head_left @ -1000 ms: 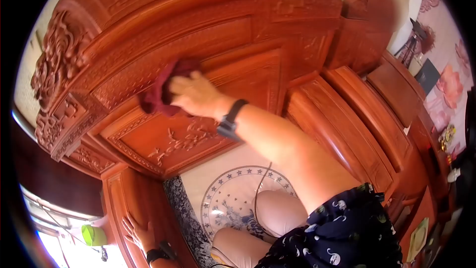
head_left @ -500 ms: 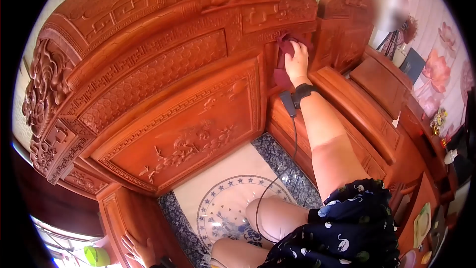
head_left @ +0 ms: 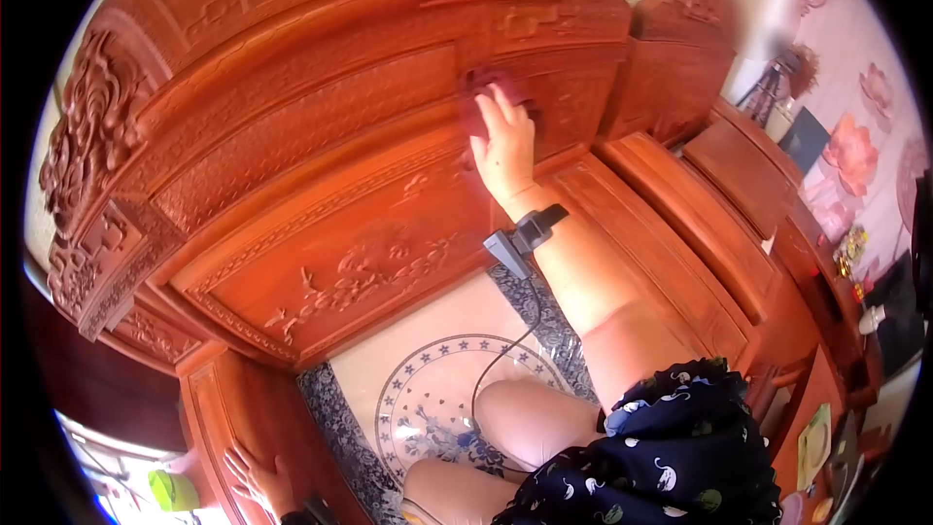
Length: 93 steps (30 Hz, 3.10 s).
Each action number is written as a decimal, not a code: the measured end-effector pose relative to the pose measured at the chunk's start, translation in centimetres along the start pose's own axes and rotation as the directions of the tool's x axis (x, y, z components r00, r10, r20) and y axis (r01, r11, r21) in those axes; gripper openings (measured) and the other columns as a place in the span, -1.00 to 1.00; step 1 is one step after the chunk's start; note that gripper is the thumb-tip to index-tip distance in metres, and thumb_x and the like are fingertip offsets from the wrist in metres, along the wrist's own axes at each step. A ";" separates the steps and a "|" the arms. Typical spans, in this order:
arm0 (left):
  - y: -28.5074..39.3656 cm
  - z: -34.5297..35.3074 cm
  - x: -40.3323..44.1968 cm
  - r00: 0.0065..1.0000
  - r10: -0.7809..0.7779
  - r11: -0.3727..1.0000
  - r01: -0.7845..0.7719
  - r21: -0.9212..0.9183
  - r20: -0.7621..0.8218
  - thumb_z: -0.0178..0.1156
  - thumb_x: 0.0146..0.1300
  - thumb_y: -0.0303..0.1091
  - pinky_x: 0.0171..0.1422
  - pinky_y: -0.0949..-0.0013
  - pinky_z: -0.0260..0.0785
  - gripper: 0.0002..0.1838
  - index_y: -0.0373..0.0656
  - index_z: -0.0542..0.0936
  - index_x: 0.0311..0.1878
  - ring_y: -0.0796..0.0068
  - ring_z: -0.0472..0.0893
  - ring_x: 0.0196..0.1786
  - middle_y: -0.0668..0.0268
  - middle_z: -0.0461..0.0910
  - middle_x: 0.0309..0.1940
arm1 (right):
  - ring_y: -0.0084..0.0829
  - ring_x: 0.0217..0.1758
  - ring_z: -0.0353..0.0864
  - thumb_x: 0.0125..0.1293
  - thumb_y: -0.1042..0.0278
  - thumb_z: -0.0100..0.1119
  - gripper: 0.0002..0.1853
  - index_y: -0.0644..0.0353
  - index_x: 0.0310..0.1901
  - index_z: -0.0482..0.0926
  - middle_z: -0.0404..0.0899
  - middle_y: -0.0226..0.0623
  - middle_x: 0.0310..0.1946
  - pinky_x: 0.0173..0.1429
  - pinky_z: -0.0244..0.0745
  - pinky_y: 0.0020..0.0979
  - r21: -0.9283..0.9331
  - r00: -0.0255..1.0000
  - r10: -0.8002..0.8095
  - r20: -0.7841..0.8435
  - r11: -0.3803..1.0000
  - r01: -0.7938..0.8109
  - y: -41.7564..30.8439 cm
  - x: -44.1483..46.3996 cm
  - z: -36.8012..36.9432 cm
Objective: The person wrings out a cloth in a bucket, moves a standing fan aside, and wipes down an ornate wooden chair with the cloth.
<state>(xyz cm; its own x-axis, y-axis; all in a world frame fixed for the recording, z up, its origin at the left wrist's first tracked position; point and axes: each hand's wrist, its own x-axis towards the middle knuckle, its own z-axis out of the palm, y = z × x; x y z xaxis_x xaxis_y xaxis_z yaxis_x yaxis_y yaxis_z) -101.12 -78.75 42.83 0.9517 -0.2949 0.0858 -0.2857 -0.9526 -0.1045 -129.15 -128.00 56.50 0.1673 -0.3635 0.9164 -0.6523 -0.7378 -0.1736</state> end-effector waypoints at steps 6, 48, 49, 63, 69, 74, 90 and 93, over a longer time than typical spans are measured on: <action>-0.8 1.2 0.7 0.999 0.030 0.999 -0.029 0.032 -0.023 0.33 -0.09 -0.20 0.35 -0.32 -0.17 0.04 0.10 -0.07 0.45 0.26 -0.11 0.49 0.23 -0.07 0.45 | -0.07 0.10 0.40 -0.13 0.62 0.24 -0.43 0.13 0.04 0.46 0.38 -0.14 0.14 0.18 0.34 -0.21 -0.006 0.997 0.081 0.010 0.997 -0.081 5.5 1.1 -1.7; 0.7 -1.6 -0.5 1.000 -0.024 0.997 0.024 -0.069 0.003 0.32 -0.09 -0.21 0.43 -0.21 -0.25 0.00 0.08 0.00 0.43 0.34 -0.11 0.50 0.28 -0.03 0.44 | -0.31 -0.21 0.52 -0.09 0.31 0.28 -0.47 0.01 0.04 0.49 0.57 -0.31 -0.32 0.00 0.31 -0.27 0.281 0.798 -0.566 0.208 0.816 0.505 -9.9 -0.9 1.7; 0.7 -1.5 -0.5 1.000 -0.031 0.998 0.031 -0.056 0.005 0.32 -0.09 -0.21 0.43 -0.21 -0.25 0.00 0.08 0.00 0.43 0.34 -0.11 0.50 0.28 -0.03 0.44 | -0.29 -0.20 0.52 -0.08 0.33 0.27 -0.46 0.00 0.06 0.47 0.56 -0.29 -0.35 0.07 0.31 -0.23 0.222 0.802 -0.496 0.332 0.868 0.445 -8.0 -0.9 0.5; 0.2 -2.0 -0.4 0.999 -0.042 0.991 0.045 -0.124 0.031 0.33 -0.05 -0.22 0.42 -0.24 -0.30 -0.03 0.00 0.01 0.42 0.21 -0.12 0.49 0.14 -0.05 0.43 | 0.11 0.18 0.26 0.05 0.40 0.11 -0.47 0.21 0.13 0.36 0.31 0.09 0.12 0.24 0.13 0.01 0.051 0.999 0.012 -0.036 0.999 -0.011 0.0 -4.7 4.4; -0.1 -1.6 -0.4 1.000 -0.003 0.984 0.003 -0.180 -0.003 0.32 -0.06 -0.23 0.43 -0.25 -0.38 -0.04 -0.02 0.03 0.42 0.22 -0.15 0.50 0.17 -0.07 0.44 | -0.11 -0.08 0.36 -0.17 0.44 0.35 -0.29 0.08 0.14 0.37 0.40 -0.15 -0.06 0.02 0.20 -0.10 0.187 0.905 -0.381 0.189 0.919 0.347 -17.5 -4.6 4.9; -0.2 -1.8 -0.5 1.000 -0.002 0.982 0.000 -0.190 -0.009 0.30 -0.02 -0.20 0.43 -0.22 -0.39 -0.06 -0.02 0.04 0.42 0.23 -0.14 0.50 0.17 -0.05 0.44 | -0.23 -0.07 0.39 -0.14 0.32 0.36 -0.34 0.08 0.11 0.41 0.45 -0.32 -0.14 0.02 0.21 -0.17 0.346 0.799 -0.564 0.208 0.807 0.479 -28.8 -4.7 7.1; 0.2 -2.3 -0.5 0.999 -0.024 0.986 0.030 -0.161 0.037 0.29 -0.01 -0.19 0.44 -0.22 -0.39 -0.06 0.02 0.01 0.43 0.25 -0.15 0.50 0.18 -0.06 0.44 | -0.30 0.07 0.42 -0.19 0.32 0.35 -0.32 -0.13 0.12 0.45 0.46 -0.42 0.02 0.06 0.23 -0.21 0.485 0.699 -0.701 0.143 0.665 0.568 -26.1 -4.8 8.0; 0.2 -2.4 -0.6 0.999 -0.022 0.984 0.028 -0.176 0.036 0.29 -0.01 -0.19 0.44 -0.23 -0.38 -0.08 -0.02 0.04 0.42 0.23 -0.14 0.50 0.17 -0.05 0.43 | -0.31 0.05 0.41 -0.28 0.39 0.38 -0.29 -0.11 0.08 0.49 0.48 -0.45 -0.05 0.15 0.13 -0.18 0.388 0.726 -0.678 0.111 0.702 0.597 -21.4 -5.4 7.1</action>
<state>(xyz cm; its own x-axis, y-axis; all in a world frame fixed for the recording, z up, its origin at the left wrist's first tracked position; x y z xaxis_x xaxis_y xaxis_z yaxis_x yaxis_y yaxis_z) -102.02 -78.90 45.14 0.9612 -0.2709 0.0526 -0.2743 -0.9588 0.0735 -110.86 -114.33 52.68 0.6459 0.1736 0.7435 -0.0714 -0.9558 0.2852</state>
